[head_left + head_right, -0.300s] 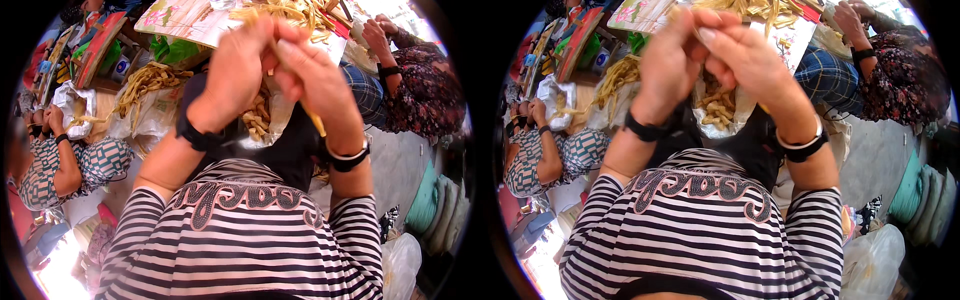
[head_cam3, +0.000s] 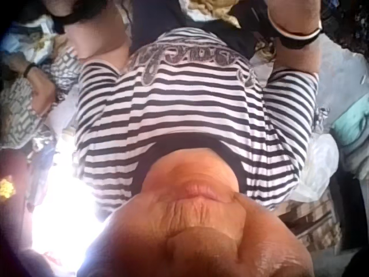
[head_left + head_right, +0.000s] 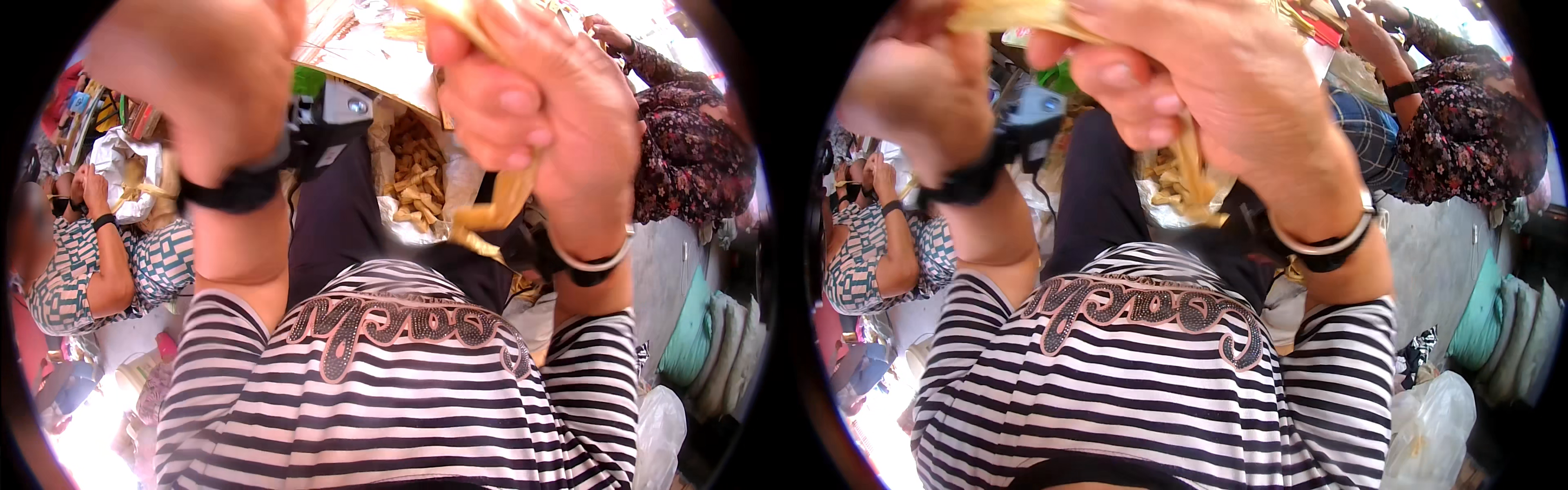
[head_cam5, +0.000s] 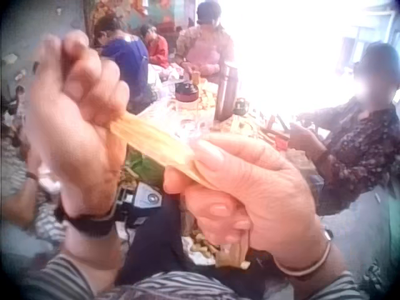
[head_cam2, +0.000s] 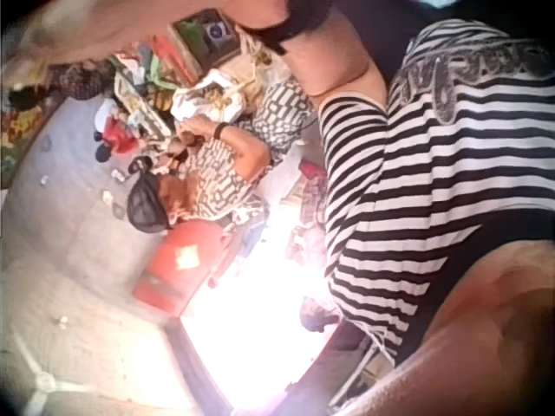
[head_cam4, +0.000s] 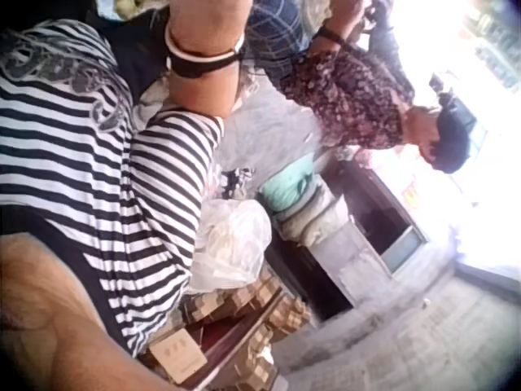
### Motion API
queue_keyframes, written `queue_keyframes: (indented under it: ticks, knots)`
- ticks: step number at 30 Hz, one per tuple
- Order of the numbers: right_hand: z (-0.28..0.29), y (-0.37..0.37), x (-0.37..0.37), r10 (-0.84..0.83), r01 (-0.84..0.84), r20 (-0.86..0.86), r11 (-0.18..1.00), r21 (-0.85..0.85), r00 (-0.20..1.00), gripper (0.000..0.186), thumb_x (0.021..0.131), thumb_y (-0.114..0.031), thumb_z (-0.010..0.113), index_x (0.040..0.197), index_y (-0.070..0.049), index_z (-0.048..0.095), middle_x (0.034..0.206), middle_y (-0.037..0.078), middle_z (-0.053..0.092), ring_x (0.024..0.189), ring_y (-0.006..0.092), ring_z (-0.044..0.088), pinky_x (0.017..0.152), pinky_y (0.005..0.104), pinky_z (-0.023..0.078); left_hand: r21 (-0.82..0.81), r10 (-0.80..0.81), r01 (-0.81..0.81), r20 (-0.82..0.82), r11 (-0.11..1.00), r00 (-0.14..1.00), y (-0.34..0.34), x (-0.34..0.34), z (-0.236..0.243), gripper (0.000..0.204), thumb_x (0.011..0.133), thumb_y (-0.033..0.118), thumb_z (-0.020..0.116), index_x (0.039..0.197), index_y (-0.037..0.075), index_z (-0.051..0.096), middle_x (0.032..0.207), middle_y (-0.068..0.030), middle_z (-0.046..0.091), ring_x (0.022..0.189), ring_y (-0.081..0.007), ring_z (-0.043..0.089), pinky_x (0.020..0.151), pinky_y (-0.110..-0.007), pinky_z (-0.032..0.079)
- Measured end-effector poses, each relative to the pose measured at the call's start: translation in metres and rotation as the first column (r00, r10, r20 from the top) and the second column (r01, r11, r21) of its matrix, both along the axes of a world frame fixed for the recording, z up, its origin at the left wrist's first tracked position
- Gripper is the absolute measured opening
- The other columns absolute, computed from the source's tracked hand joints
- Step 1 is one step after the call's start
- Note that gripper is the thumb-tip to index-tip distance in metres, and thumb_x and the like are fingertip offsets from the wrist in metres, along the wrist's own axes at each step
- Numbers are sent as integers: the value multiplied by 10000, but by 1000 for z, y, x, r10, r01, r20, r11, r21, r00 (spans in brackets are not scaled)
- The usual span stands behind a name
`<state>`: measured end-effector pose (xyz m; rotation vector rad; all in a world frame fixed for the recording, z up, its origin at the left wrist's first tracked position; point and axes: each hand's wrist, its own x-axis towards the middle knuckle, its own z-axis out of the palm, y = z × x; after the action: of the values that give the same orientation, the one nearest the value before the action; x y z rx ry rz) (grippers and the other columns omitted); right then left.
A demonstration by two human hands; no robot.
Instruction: The person weaves and knots long strips of plant fibers by hand, using a small wooden block to help shape and secure the knots.
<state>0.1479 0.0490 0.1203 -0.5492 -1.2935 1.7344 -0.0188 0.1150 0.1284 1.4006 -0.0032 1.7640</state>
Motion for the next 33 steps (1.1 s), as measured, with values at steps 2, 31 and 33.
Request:
queue_keyframes:
  ticks: [2,31,33]
  knots:
    - [-38,-3,-2,11,-60,-255,980,-187,967,354,981,-261,385,1070,45,537,596,-78,374,433,-6,290,375,152,274,107,573,-565,-232,818,786,-4,-1,-44,394,991,357,362,890,25,548,697,-12,448,558,-112,415,492,-228,357]
    - [-143,-48,10,-457,400,502,889,225,734,151,837,-74,629,950,17,588,672,-8,585,570,-12,431,485,163,303,-478,-279,-309,-812,823,513,-69,11,-140,62,743,51,545,734,-8,563,613,-22,529,591,-40,452,487,-226,359]
    - [-142,-48,13,-436,405,479,898,174,762,177,837,-101,629,956,27,604,640,-1,566,513,7,413,449,174,302,-545,-364,-276,-784,792,503,-65,10,-142,48,743,45,549,736,0,564,617,-9,528,581,-46,454,493,-224,366]
